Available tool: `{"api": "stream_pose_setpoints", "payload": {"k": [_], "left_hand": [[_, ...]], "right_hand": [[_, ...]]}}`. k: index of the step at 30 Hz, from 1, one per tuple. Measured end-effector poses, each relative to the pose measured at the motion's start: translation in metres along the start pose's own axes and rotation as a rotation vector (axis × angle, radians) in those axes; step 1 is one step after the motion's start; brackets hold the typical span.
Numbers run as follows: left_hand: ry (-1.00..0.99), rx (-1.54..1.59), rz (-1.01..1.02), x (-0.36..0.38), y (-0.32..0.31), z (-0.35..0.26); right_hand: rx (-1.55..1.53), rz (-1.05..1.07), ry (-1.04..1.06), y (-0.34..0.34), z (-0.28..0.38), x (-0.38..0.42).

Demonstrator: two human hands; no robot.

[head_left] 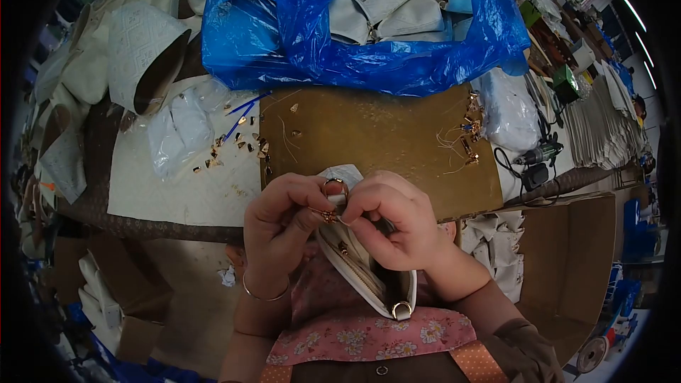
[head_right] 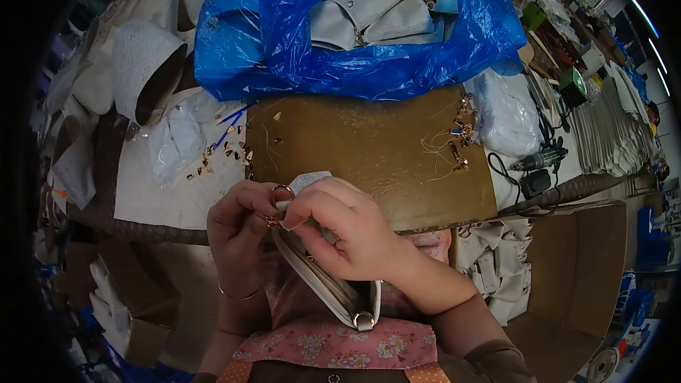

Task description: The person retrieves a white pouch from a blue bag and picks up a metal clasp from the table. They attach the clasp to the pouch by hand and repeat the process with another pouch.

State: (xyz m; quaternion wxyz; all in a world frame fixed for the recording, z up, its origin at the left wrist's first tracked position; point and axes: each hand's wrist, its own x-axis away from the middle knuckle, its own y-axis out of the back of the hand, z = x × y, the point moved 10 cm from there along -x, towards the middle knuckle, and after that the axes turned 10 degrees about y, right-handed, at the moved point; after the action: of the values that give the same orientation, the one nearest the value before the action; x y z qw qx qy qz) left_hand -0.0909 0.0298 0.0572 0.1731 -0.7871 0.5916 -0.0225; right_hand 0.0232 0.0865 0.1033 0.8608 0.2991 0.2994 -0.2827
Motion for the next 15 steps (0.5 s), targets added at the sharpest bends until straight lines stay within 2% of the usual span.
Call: {"api": "stream_pose_setpoints", "payload": {"k": [5, 7, 10, 12, 14, 15], "left_hand": [[-0.025, -0.187, -0.039, 0.003, -0.003, -0.012], [-0.034, -0.175, -0.052, 0.004, -0.004, -0.013], [-0.021, -0.142, -0.086, 0.01, -0.006, -0.014], [0.006, -0.118, -0.1, 0.009, -0.005, -0.011], [-0.206, -0.319, -0.013, 0.009, -0.017, -0.027], [-0.206, -0.32, -0.011, 0.008, -0.018, -0.029]], "right_hand": [[0.002, -0.034, -0.05, 0.0, 0.001, 0.003], [-0.007, -0.092, -0.134, 0.002, -0.004, 0.006], [0.142, -0.063, -0.013, 0.006, 0.006, 0.001], [0.153, -0.071, -0.031, 0.006, 0.004, 0.003], [0.165, -0.078, -0.049, 0.006, 0.001, 0.006], [0.119, -0.109, -0.08, 0.006, -0.005, 0.009]]}}
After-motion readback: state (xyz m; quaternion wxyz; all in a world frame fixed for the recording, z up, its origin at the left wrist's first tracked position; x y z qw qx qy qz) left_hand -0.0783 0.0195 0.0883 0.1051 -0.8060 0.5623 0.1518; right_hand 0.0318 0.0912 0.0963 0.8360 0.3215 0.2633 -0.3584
